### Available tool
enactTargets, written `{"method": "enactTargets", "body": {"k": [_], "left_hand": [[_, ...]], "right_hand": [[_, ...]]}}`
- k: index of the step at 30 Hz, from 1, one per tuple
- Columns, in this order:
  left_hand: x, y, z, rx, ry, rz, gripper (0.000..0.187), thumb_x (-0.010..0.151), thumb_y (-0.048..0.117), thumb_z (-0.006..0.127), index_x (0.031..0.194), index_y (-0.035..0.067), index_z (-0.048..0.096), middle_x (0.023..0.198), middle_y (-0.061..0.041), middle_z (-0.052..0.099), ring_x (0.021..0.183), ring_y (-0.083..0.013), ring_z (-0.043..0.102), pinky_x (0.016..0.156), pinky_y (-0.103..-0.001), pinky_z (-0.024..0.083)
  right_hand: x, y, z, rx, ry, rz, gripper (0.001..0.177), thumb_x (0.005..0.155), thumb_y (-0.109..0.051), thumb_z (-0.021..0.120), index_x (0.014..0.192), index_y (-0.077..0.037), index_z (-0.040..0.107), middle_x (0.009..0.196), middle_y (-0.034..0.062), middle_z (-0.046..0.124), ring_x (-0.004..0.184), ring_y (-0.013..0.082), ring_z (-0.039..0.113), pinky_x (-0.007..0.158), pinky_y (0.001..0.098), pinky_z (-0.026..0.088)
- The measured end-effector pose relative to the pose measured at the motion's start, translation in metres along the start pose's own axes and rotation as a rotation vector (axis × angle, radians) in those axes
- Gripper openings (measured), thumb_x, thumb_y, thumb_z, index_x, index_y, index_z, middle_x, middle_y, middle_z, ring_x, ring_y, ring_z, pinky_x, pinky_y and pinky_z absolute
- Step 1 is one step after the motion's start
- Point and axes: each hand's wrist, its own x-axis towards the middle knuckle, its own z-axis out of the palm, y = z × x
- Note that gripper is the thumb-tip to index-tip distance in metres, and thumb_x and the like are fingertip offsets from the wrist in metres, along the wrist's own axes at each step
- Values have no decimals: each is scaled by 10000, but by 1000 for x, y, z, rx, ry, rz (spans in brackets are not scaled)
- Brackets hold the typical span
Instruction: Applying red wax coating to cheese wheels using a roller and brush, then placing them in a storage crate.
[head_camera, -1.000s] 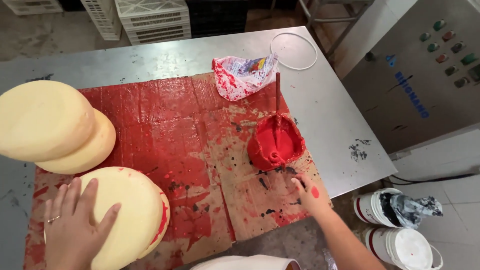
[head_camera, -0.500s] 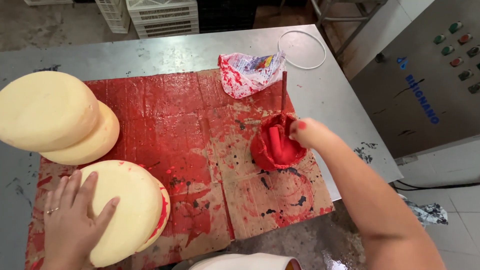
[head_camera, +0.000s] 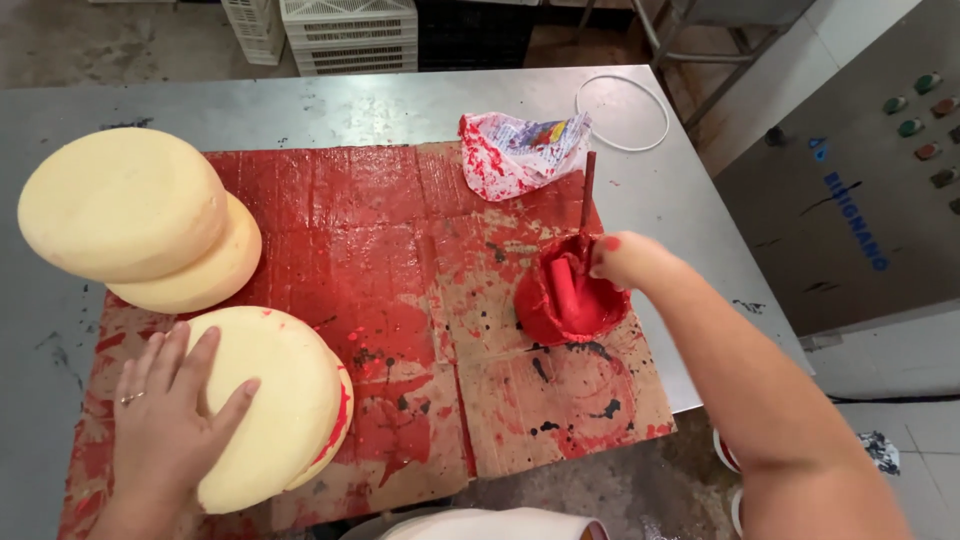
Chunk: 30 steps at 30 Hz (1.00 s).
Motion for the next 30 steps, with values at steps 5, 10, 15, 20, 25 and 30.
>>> {"method": "enactTargets", "body": {"k": [5, 10, 15, 20, 25, 30], "left_hand": [[2, 1, 0, -14, 17, 11, 775, 874, 660, 509, 1529, 246, 523, 1653, -106, 455, 1558, -306, 347, 1288, -509, 187], [2, 3, -2, -7, 13, 12, 770, 879, 663, 507, 1524, 242, 533, 1655, -101, 457, 1558, -303, 350, 1294, -500, 184], [4, 5, -4, -37, -27, -6, 772, 888, 671, 488, 1534, 250, 508, 1669, -94, 416, 1571, -294, 301, 1294, -490, 140], [4, 4, -5, -21, -12, 15, 772, 894, 661, 493, 1529, 223, 524, 1665, -122, 434, 1567, -321, 317, 1279, -518, 169], [1, 2, -2, -12, 54, 47, 755, 901, 642, 515, 1521, 213, 554, 1658, -129, 472, 1563, -324, 357, 1280, -521, 205], [1, 2, -1, 4, 92, 72, 749, 909, 632, 527, 1520, 200, 569, 1649, -140, 495, 1561, -335, 379, 1283, -533, 223]], "right_hand": [[-93, -20, 11, 848, 262, 299, 324, 1043, -377, 531, 1262, -215, 705, 1154, 83, 749, 1065, 263, 689, 920, 401, 532], [-121, -42, 58, 1034, 434, 418, 314, 1033, -398, 535, 1249, -266, 719, 947, 57, 745, 788, 227, 599, 736, 359, 453], [-119, -58, 90, 1145, 536, 480, 344, 1026, -440, 551, 1251, -245, 721, 1036, 15, 784, 928, 207, 685, 785, 368, 504], [-120, -63, 105, 1149, 674, 450, 327, 1024, -416, 557, 1212, -222, 741, 1090, -29, 778, 941, 194, 680, 817, 364, 499], [-103, -60, 122, 1082, 688, 481, 324, 1022, -442, 549, 1216, -262, 737, 1126, -61, 771, 1023, 201, 685, 830, 371, 505], [-71, -64, 133, 925, 644, 506, 340, 1044, -447, 497, 1207, -250, 723, 1058, -12, 779, 994, 260, 705, 797, 389, 523]]}}
